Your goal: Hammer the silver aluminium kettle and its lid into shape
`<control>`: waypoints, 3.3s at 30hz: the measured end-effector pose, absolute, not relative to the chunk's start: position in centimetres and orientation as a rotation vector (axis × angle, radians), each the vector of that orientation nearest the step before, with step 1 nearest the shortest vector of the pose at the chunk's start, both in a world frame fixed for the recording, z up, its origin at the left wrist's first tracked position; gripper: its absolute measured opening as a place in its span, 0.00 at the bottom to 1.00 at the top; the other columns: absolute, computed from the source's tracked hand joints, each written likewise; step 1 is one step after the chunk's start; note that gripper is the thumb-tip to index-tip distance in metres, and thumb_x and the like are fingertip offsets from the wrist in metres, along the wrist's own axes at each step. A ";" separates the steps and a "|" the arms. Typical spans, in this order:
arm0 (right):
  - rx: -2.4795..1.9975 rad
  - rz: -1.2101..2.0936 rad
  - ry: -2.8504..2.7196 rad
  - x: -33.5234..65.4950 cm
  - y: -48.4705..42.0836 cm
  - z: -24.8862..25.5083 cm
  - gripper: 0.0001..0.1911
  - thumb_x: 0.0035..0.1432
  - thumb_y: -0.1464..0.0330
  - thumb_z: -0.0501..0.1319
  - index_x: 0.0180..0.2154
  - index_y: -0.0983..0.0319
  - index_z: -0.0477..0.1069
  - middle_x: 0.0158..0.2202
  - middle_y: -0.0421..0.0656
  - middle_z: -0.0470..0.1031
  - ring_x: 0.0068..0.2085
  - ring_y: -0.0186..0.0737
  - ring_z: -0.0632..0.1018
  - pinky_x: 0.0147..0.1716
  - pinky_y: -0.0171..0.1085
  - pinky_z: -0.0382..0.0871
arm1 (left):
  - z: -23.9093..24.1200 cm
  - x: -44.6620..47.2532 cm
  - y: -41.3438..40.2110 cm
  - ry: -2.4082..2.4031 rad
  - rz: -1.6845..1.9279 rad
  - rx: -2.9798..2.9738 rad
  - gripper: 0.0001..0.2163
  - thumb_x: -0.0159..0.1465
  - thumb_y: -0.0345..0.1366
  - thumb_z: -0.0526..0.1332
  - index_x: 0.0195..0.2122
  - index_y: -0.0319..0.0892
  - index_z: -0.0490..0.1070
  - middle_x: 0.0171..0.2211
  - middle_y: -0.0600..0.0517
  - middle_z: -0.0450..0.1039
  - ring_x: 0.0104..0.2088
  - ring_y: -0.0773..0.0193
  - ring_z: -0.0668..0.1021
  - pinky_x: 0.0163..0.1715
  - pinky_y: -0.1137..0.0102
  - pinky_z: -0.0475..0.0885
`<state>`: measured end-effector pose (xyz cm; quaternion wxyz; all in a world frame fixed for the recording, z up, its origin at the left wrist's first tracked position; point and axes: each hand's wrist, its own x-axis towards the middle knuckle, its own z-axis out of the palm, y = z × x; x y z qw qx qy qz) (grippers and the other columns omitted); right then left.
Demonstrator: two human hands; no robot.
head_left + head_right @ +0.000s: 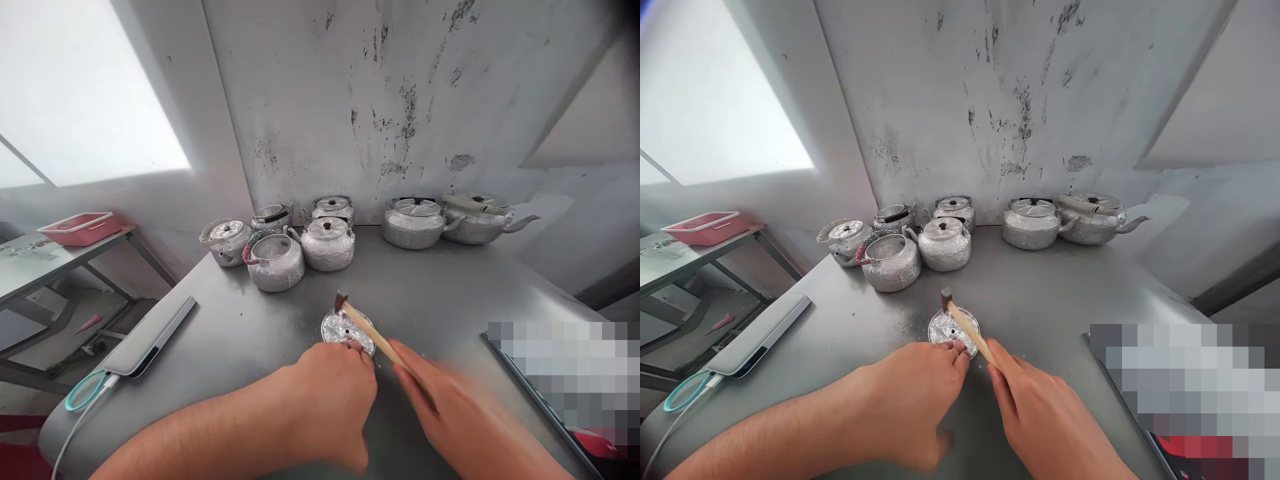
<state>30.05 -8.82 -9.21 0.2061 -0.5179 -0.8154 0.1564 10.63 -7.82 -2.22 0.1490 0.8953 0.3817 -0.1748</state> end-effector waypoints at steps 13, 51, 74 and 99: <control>-1.448 0.398 -2.206 30.2 -8.8 -8.4 0.18 0.72 0.60 0.47 0.52 0.54 0.71 0.30 0.41 0.81 0.26 0.43 0.79 0.25 0.37 0.71 | -3.2 10.6 -7.9 1.099 -0.438 2.624 0.19 0.60 0.43 0.61 0.47 0.32 0.74 0.48 0.35 0.75 0.47 0.46 0.79 0.39 0.63 0.77; -1.584 1.464 -1.669 28.9 -8.4 -9.7 0.14 0.72 0.53 0.43 0.49 0.53 0.58 0.25 0.29 0.58 0.14 0.26 0.59 0.08 0.26 0.56 | -9.5 6.5 -1.8 1.400 0.565 2.193 0.41 0.43 0.57 0.75 0.56 0.43 0.69 0.51 0.45 0.66 0.54 0.49 0.69 0.57 0.56 0.68; -1.623 1.290 -1.881 28.7 -8.1 -8.4 0.17 0.72 0.54 0.43 0.40 0.56 0.63 0.26 0.32 0.56 0.16 0.29 0.62 0.16 0.31 0.58 | -10.5 7.0 -1.8 1.498 0.633 2.182 0.42 0.38 0.61 0.74 0.50 0.41 0.69 0.46 0.47 0.63 0.50 0.47 0.70 0.52 0.55 0.71; -1.614 1.429 -1.798 28.6 -7.9 -8.7 0.21 0.72 0.50 0.42 0.36 0.56 0.61 0.26 0.32 0.55 0.16 0.28 0.58 0.15 0.31 0.52 | -10.7 7.0 -1.9 1.519 0.628 2.075 0.45 0.37 0.61 0.75 0.52 0.41 0.68 0.47 0.45 0.63 0.52 0.45 0.70 0.53 0.55 0.70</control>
